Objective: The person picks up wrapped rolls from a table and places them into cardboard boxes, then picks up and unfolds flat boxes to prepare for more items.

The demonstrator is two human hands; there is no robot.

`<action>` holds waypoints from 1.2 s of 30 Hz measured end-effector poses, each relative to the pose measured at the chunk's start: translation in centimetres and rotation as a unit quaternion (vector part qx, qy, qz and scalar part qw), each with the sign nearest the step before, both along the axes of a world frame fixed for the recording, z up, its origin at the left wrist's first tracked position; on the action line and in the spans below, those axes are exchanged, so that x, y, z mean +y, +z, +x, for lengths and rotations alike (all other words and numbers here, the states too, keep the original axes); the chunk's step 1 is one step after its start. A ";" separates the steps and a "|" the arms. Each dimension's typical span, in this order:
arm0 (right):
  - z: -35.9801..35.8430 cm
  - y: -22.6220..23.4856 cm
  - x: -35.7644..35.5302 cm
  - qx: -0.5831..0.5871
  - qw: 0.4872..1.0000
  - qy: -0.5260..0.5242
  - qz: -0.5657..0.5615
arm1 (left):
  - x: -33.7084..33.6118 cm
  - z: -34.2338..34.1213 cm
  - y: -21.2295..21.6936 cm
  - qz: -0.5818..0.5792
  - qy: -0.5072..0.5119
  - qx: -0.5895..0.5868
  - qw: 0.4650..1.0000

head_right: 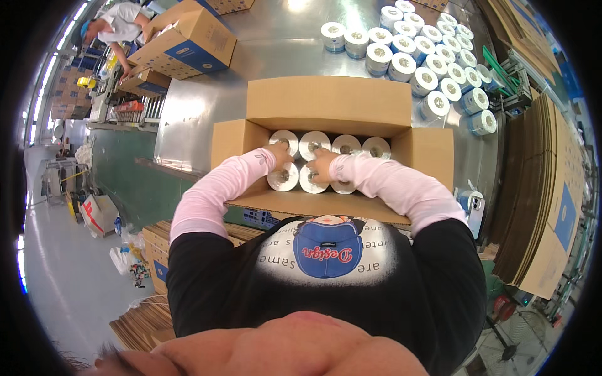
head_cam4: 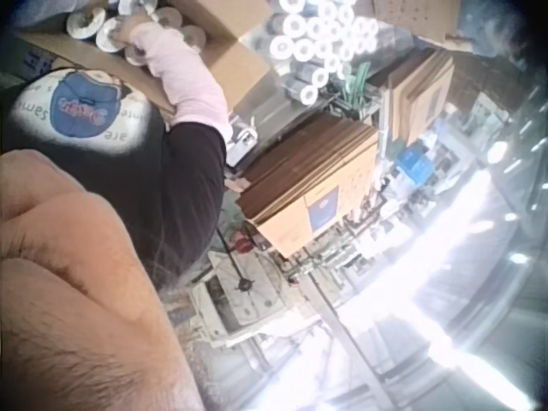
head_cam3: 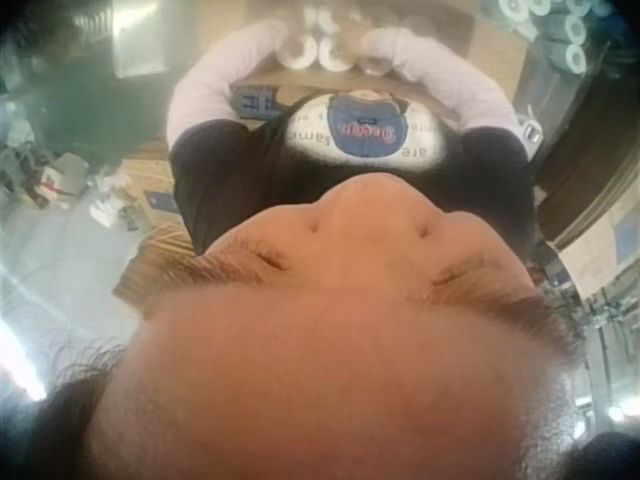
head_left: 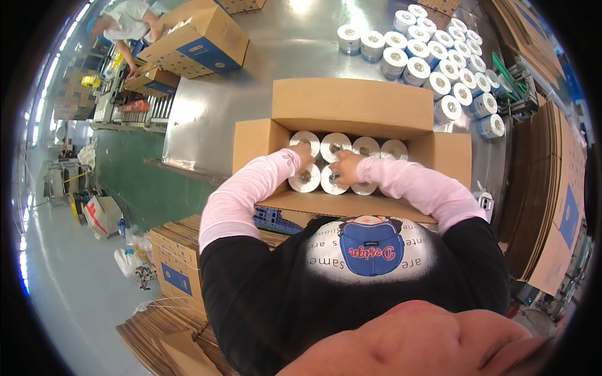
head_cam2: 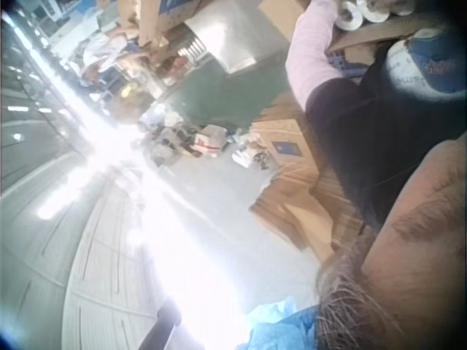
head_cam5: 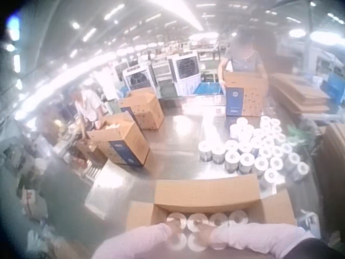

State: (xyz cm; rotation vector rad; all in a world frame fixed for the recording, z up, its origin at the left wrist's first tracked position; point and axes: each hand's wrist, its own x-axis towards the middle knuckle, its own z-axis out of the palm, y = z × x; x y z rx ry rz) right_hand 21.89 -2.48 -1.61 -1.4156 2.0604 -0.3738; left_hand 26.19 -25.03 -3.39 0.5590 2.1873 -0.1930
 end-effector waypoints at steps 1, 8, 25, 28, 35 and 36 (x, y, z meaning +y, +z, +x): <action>-1.3 2.2 0.2 -0.089 0.996 0.008 0.000 | -0.4 0.0 -2.3 -0.028 0.001 -0.045 0.999; -6.8 9.0 16.9 0.300 0.854 -0.416 -0.087 | 5.9 -12.5 12.2 0.447 0.266 -0.113 0.846; -27.4 -5.5 31.2 0.158 0.845 -0.504 0.078 | 35.2 -39.5 -4.3 0.235 0.399 0.191 0.865; -30.5 -7.2 30.8 0.113 0.855 -0.468 0.191 | 36.0 -38.5 -5.6 0.140 0.308 0.269 0.902; -27.0 -7.9 26.9 0.096 0.833 -0.507 0.199 | 33.6 -39.2 -6.5 0.063 0.295 0.259 0.917; -24.6 -8.4 25.5 0.108 0.831 -0.509 0.194 | 32.0 -38.4 -7.6 0.086 0.274 0.257 0.923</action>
